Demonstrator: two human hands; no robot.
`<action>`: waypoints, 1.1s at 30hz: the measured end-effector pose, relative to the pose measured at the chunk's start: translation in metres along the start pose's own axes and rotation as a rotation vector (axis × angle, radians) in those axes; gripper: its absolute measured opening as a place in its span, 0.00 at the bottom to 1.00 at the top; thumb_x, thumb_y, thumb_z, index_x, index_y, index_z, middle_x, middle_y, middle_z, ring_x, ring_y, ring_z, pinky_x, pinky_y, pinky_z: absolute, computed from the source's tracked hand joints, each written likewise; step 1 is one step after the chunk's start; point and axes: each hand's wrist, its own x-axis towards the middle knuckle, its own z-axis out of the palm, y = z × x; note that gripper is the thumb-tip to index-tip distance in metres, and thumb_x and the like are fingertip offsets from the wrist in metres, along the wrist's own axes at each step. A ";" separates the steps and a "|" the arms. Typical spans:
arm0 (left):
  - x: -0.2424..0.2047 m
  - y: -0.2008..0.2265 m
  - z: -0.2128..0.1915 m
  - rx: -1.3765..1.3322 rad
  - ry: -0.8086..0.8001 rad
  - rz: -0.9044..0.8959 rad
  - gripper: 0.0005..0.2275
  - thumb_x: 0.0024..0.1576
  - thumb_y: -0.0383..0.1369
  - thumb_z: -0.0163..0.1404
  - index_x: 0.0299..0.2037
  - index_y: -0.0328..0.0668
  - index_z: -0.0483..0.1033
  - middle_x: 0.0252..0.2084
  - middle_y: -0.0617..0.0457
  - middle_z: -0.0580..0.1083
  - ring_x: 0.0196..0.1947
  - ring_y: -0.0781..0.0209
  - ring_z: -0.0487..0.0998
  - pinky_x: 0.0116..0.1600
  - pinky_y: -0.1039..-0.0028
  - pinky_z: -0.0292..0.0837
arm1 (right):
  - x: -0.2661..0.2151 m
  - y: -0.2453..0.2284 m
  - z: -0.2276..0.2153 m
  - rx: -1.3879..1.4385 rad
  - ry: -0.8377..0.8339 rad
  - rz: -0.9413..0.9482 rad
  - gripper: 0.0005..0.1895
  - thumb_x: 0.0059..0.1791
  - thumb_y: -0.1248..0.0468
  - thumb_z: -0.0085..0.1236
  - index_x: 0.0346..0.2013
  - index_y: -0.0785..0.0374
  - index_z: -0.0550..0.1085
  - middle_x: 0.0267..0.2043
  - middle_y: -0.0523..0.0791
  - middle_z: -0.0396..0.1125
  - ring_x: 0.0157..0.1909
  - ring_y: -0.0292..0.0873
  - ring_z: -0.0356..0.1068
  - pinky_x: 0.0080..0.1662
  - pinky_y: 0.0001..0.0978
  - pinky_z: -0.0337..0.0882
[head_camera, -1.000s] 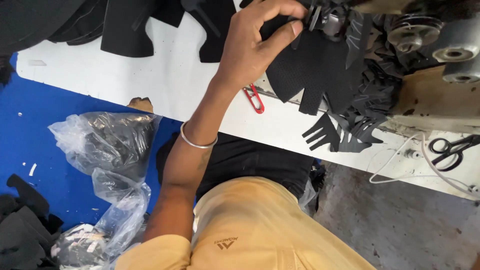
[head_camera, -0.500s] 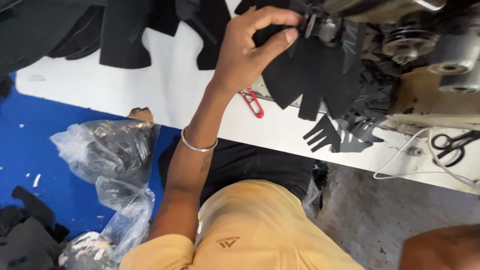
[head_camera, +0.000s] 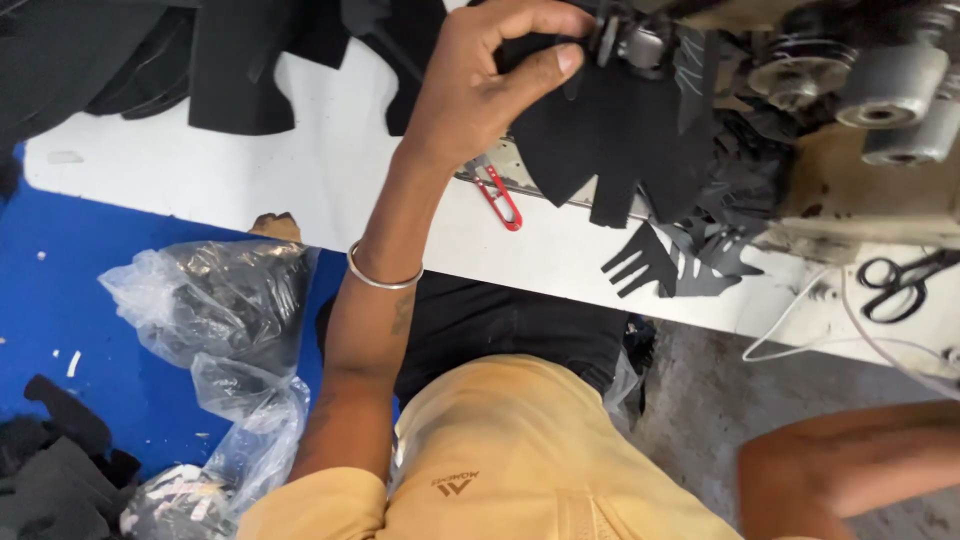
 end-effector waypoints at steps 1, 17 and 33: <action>0.002 0.002 -0.001 0.012 0.011 0.000 0.08 0.67 0.31 0.58 0.52 0.35 0.81 0.50 0.50 0.81 0.52 0.61 0.83 0.60 0.73 0.78 | 0.022 -0.003 0.022 -0.004 0.014 -0.016 0.27 0.55 0.65 0.52 0.69 0.59 0.63 0.50 0.62 0.71 0.45 0.57 0.75 0.50 0.43 0.77; -0.046 0.023 0.111 0.046 0.545 -0.139 0.09 0.66 0.27 0.56 0.54 0.35 0.78 0.36 0.55 0.82 0.29 0.76 0.79 0.33 0.88 0.72 | 0.397 0.015 0.267 0.751 -0.066 0.629 0.16 0.62 0.68 0.56 0.63 0.71 0.67 0.46 0.48 0.67 0.38 0.40 0.64 0.41 0.34 0.72; -0.037 0.018 0.121 0.062 0.669 -0.023 0.08 0.68 0.28 0.55 0.54 0.39 0.73 0.43 0.54 0.79 0.33 0.75 0.81 0.36 0.86 0.77 | 0.360 0.110 0.317 0.776 -0.111 -0.034 0.15 0.60 0.77 0.37 0.48 0.78 0.76 0.50 0.55 0.74 0.49 0.47 0.74 0.48 0.33 0.73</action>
